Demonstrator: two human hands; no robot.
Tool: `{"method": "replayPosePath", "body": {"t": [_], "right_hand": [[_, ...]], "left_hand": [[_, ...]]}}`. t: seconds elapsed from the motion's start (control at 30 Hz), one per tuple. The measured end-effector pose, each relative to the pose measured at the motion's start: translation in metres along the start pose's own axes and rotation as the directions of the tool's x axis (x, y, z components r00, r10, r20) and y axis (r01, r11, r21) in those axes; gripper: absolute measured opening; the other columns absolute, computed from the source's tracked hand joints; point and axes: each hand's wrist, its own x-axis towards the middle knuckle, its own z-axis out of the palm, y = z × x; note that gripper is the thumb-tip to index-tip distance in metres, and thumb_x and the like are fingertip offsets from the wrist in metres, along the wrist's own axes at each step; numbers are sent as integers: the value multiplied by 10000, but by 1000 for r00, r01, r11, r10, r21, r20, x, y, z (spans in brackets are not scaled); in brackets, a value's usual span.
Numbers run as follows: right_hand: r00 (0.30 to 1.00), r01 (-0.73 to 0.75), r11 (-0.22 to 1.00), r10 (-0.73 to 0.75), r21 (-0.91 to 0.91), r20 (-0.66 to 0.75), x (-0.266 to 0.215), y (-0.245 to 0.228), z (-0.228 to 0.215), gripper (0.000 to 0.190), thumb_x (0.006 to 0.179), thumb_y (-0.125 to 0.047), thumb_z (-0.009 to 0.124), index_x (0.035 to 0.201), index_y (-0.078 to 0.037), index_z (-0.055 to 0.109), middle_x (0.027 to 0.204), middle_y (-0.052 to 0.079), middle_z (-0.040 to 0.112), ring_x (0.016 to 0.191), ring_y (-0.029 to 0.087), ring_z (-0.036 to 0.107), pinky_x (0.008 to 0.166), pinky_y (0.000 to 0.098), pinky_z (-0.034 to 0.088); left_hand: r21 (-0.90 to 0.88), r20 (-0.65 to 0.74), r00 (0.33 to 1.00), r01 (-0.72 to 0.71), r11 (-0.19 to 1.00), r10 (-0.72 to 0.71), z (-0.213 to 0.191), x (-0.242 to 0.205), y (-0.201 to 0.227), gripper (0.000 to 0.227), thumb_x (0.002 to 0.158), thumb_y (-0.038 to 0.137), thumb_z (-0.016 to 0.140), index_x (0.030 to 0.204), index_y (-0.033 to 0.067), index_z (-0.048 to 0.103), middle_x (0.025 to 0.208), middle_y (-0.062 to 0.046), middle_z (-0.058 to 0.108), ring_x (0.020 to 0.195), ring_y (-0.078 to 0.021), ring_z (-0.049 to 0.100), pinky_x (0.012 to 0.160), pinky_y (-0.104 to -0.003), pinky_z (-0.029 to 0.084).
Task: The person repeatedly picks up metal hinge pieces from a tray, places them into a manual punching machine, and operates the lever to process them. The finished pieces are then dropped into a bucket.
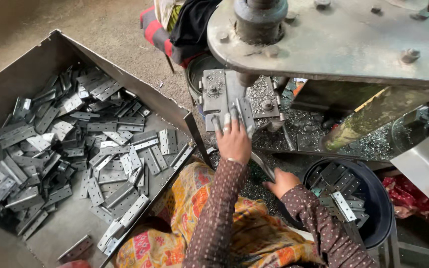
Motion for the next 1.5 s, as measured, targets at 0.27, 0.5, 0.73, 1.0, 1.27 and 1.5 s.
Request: {"method": "replayPosePath", "body": {"t": [0.27,0.5,0.73,1.0,1.27,1.5], "right_hand": [[983,82,992,-66,94,-170,5,20,70,446,865,-443,714,1014,-37,603,823,232,714,798,445,701,712,534,553],[999,-9,994,5,-107,-35,31,44,57,540,838,-518,745,1037,-34,610,839,220,729,837,420,720,764,505,566],[980,31,993,-7,114,-199,22,40,100,497,899,-471,647,1159,-54,575,863,261,721,853,474,697,730,563,538],[999,-38,976,36,-214,-15,26,54,59,658,837,-623,691,1135,-46,590,903,262,741,903,451,731,809,530,575],[992,-33,992,17,-125,-125,27,34,37,482,907,-516,666,1066,-61,652,912,278,741,924,502,711,832,554,564],[999,40,974,-46,-221,-19,47,56,31,622,854,-605,715,1023,-11,640,878,287,728,862,492,722,786,546,572]], "left_hand": [[-74,254,964,100,992,-78,16,20,-8,355,924,195,550,1199,32,702,1379,-135,618,1272,-281,561,1067,-558,407],[43,115,993,20,999,-25,15,19,-3,299,915,196,583,1104,14,726,1328,-172,644,1291,-323,569,1102,-548,410],[1,93,995,40,999,-40,21,13,1,313,885,134,584,1119,-16,727,1246,-182,679,1220,-330,615,1043,-526,439],[-108,134,988,85,990,-70,22,28,3,139,820,104,617,866,73,745,995,-123,683,936,-268,681,992,-491,468],[-4,-112,988,102,995,-101,54,43,13,239,864,165,591,907,-5,753,1088,-195,740,1051,-309,720,1056,-491,522],[-52,159,985,77,996,-68,66,34,17,233,983,114,561,855,21,731,895,-106,710,840,-212,691,1012,-479,535]]}}
